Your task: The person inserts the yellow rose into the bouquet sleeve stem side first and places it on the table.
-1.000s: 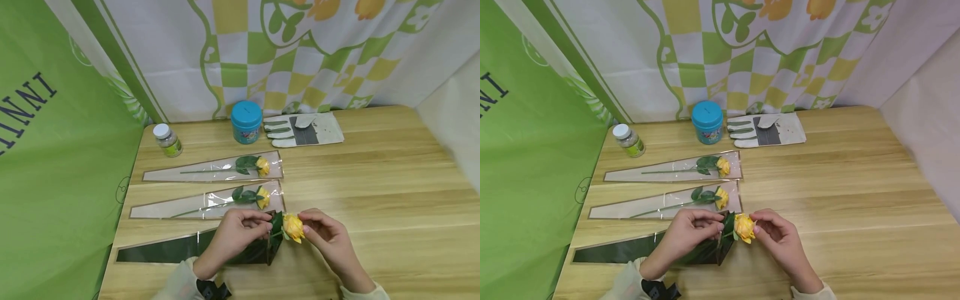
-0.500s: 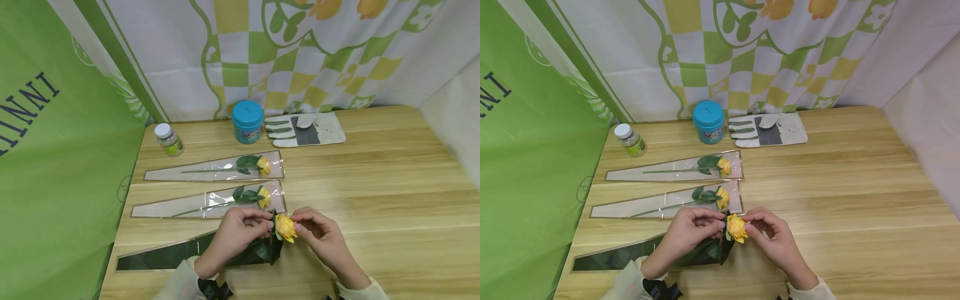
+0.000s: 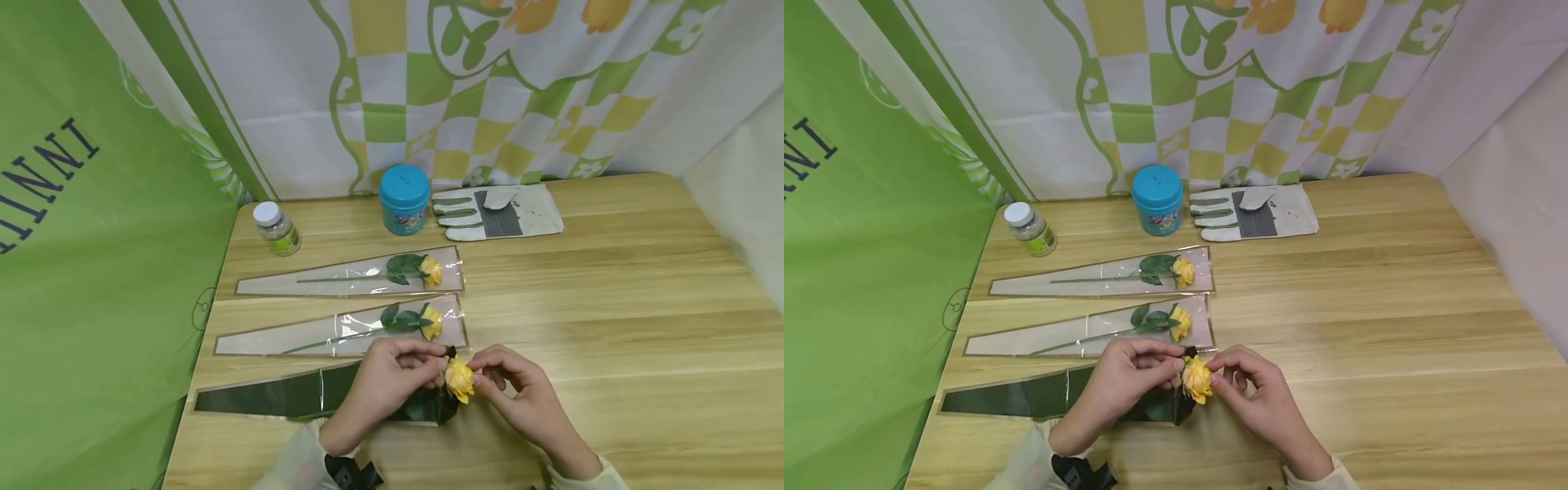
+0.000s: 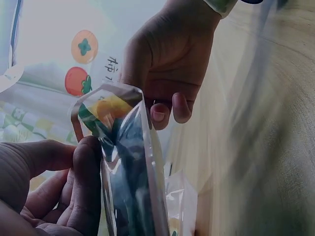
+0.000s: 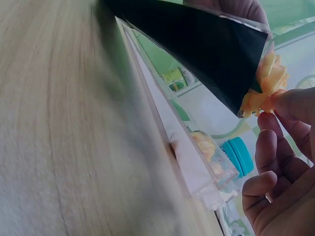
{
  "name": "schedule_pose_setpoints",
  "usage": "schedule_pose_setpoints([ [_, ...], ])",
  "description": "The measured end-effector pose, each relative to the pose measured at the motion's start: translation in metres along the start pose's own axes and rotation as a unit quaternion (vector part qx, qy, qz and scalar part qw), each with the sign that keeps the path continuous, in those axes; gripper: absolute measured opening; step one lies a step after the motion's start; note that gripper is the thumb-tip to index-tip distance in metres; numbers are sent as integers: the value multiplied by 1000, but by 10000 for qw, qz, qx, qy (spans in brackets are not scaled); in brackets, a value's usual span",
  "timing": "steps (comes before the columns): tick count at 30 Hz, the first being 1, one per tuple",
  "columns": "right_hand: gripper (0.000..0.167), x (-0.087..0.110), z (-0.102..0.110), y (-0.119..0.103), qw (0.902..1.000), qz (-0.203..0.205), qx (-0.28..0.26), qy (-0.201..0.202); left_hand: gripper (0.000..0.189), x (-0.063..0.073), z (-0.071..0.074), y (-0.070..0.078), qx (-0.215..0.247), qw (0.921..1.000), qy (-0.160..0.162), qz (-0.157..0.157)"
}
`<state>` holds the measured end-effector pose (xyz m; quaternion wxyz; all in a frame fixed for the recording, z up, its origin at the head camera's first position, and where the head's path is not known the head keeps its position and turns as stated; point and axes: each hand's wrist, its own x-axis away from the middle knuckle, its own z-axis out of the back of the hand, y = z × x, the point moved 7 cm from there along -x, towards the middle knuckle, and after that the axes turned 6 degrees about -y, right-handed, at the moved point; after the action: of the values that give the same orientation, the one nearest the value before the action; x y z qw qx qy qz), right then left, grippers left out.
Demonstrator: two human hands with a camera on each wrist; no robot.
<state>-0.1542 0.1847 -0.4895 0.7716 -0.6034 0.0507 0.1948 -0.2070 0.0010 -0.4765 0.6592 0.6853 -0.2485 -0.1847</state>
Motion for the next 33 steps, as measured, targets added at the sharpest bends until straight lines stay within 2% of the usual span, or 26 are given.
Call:
schedule_pose_setpoints([
  [11, 33, -3, -2, -2, 9989, -62, 420, 222, 17, 0, -2, 0, 303, 9995, 29, -57],
  [20, 37, -9, -12, -8, 9951, 509, 811, 227, 17, 0, -5, 3, 236, 9996, 64, -133],
  [27, 33, -7, -15, -5, 9951, 261, 888, 339, 18, -1, -2, 4, 113, 9997, 95, -183],
  [33, 34, -6, -19, -6, 9985, 159, 517, 26, 19, 0, 3, 6, -39, 9997, 117, -233],
])
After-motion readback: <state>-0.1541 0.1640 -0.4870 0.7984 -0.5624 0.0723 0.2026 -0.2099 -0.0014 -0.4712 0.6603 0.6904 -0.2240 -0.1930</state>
